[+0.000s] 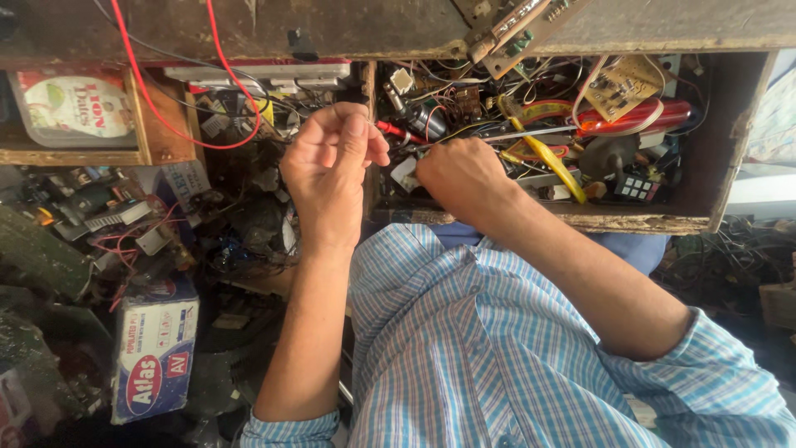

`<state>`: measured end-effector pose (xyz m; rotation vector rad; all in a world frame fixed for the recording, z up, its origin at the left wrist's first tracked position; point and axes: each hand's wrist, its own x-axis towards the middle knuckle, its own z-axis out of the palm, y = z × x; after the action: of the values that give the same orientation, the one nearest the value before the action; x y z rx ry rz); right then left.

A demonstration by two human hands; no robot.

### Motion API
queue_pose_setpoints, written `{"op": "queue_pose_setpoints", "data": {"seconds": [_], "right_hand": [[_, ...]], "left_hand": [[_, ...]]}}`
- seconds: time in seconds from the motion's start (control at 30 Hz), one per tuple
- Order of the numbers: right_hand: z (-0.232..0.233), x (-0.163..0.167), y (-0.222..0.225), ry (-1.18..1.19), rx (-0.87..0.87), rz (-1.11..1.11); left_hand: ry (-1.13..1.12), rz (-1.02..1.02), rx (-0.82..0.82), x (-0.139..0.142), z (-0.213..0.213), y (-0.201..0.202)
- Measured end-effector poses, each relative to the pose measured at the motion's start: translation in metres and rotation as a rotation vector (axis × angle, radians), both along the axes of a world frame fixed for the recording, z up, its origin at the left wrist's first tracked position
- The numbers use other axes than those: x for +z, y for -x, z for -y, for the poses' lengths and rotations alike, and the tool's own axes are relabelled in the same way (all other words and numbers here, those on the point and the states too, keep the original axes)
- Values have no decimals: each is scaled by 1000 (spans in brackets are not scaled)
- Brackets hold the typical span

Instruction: The person retrieves a circuit board from a cluttered drawer and uses a soldering iron to work on its backside. They then retrieve a small component from a drawer, attach it to the board, and continue soldering connections.

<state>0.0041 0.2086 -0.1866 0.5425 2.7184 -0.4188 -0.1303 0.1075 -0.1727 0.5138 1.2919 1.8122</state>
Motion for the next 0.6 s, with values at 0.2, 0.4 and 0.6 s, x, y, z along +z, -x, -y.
{"op": "queue_pose_setpoints", "data": {"seconds": [0.2,0.4,0.6], "right_hand": [[-20,30,-69,312,-262,-441],[-30,28,-150,759,-727,-1038],[-21,18,-164,1168,-952,-1627]], "left_hand": [[-42,-11,43,9,19,2],[-93,-91,-14,-2,14,-8],[-56,-147,-219,-5,-9,-50]]}}
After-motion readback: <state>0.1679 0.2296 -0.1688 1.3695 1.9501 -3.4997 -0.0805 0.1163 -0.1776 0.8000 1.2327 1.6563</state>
